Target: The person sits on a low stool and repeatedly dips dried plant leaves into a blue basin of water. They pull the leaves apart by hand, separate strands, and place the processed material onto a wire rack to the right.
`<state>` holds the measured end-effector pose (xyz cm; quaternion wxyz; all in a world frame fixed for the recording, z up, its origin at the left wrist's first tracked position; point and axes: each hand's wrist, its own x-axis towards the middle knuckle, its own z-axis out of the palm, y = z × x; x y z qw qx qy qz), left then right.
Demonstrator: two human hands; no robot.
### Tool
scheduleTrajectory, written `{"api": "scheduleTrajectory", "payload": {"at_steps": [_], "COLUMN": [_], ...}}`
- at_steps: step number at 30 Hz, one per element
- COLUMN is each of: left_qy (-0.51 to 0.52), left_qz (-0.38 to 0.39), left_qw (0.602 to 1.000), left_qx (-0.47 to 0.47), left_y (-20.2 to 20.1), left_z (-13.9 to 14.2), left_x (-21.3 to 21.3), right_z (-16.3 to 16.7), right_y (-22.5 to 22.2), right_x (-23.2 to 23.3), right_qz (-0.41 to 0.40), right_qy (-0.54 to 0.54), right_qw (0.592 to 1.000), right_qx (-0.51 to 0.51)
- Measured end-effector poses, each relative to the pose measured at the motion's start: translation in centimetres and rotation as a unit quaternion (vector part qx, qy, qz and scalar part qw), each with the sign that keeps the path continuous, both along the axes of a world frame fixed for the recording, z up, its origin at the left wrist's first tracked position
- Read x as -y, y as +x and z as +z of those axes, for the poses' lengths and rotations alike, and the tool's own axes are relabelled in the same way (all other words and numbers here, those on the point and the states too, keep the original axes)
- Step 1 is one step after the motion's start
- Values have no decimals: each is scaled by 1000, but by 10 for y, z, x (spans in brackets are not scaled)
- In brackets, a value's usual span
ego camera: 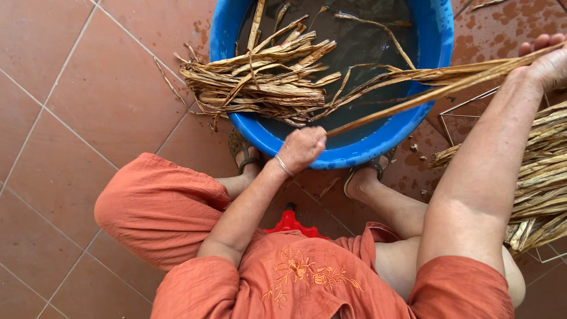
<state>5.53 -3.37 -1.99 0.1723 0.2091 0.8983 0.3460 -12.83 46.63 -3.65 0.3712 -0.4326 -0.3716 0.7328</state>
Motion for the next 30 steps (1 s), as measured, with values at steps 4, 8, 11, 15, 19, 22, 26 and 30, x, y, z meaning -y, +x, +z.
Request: {"api": "scheduleTrajectory", "payload": {"at_steps": [4, 8, 11, 15, 19, 22, 26, 30], "left_qy": [-99, -250, -313, -303, -175, -246, -190, -71], "left_qz": [37, 5, -38, -11, 97, 69, 36, 147], "left_qw": [994, 968, 946, 944, 968, 927, 939, 981], "left_qx": [-27, -4, 71, 127, -154, -275, -284, -105], "left_y": [-9, -11, -14, -37, -68, -85, -97, -106], "left_z": [-64, -104, -104, -82, -80, -90, -91, -66], "left_x": [5, -5, 0, 27, 34, 28, 27, 11], "right_z": [-2, -24, -49, -90, -100, -92, -62, -26], "right_y": [5, 26, 65, 102, 113, 106, 91, 90], "right_x": [60, 181, 249, 306, 305, 288, 274, 278], "right_qz": [132, 246, 399, 543, 581, 487, 414, 499], "right_qy": [268, 414, 388, 214, 146, 112, 62, 53], "right_qw": [954, 877, 828, 806, 779, 845, 901, 863], "right_qx": [-26, -4, 70, 96, 183, 187, 111, 64]}}
